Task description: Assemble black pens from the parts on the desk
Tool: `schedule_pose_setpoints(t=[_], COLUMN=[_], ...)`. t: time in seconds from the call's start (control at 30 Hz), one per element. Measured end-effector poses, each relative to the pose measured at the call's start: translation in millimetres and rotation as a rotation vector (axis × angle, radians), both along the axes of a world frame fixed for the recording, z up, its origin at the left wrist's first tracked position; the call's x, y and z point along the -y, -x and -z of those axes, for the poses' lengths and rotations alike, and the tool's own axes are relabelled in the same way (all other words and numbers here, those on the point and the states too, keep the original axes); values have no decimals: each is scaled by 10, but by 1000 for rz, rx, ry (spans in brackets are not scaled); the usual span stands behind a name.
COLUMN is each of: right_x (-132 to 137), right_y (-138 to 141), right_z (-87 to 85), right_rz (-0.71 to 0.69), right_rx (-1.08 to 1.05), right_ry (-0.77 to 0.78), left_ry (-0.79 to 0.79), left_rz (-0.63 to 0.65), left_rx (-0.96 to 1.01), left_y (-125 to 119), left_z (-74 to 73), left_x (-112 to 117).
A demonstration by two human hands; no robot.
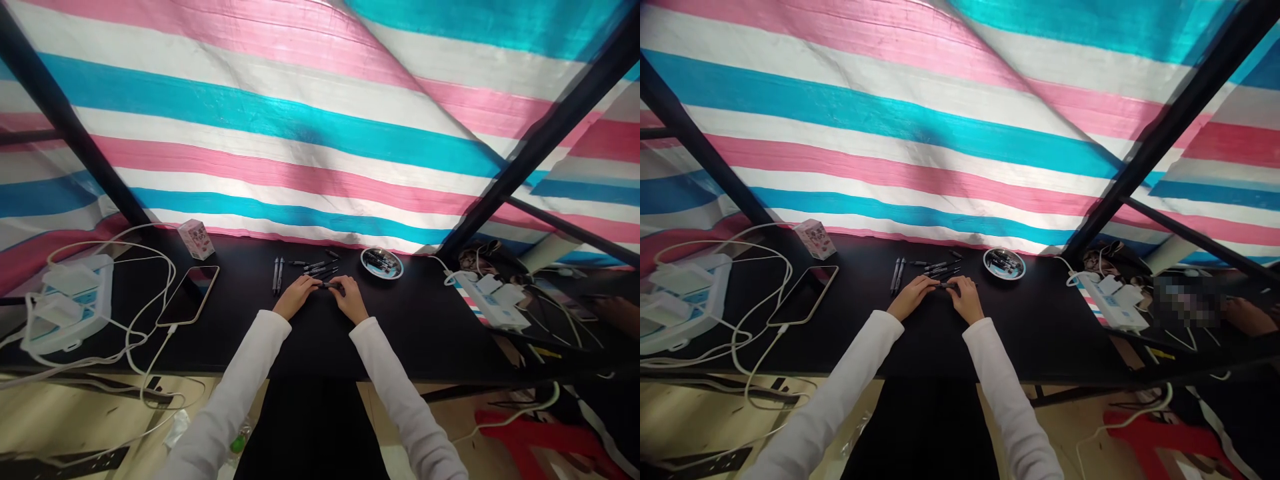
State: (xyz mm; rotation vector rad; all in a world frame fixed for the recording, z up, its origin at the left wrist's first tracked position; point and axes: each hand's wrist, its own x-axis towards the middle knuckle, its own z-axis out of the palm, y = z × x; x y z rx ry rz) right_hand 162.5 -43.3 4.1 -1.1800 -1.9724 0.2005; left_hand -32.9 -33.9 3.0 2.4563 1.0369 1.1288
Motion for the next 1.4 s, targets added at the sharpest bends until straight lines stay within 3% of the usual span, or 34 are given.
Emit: schedule_pose_setpoints(t=[0.4, 0.77, 0.93, 1.03, 1.13, 1.2, 1.3, 1.4], right_x=[-33, -15, 47, 85, 125, 160, 218, 246], right_y=[21, 19, 12, 22, 62, 102, 147, 132], right_z=[-4, -14, -32, -44, -71, -94, -118, -118], right_rz=[20, -29, -6, 57, 111, 121, 77, 0], right_rx=[114, 64, 17, -95, -258, -323, -323, -249], right_ry=[15, 44, 62, 69, 129, 183, 251, 278], left_ry=[-22, -114, -141, -146, -25, 163, 436, 566], left_rz=[4, -49, -79, -244, -438, -378, -175, -79], left_rx=[-1, -69, -51, 74, 344, 550, 805, 992], left_y=[4, -2, -30, -92, -213, -322, -489, -597], left_z=[-6, 60, -20, -118, -182, -194, -203, -247], left_x=[7, -4, 62, 108, 140, 142, 102, 3])
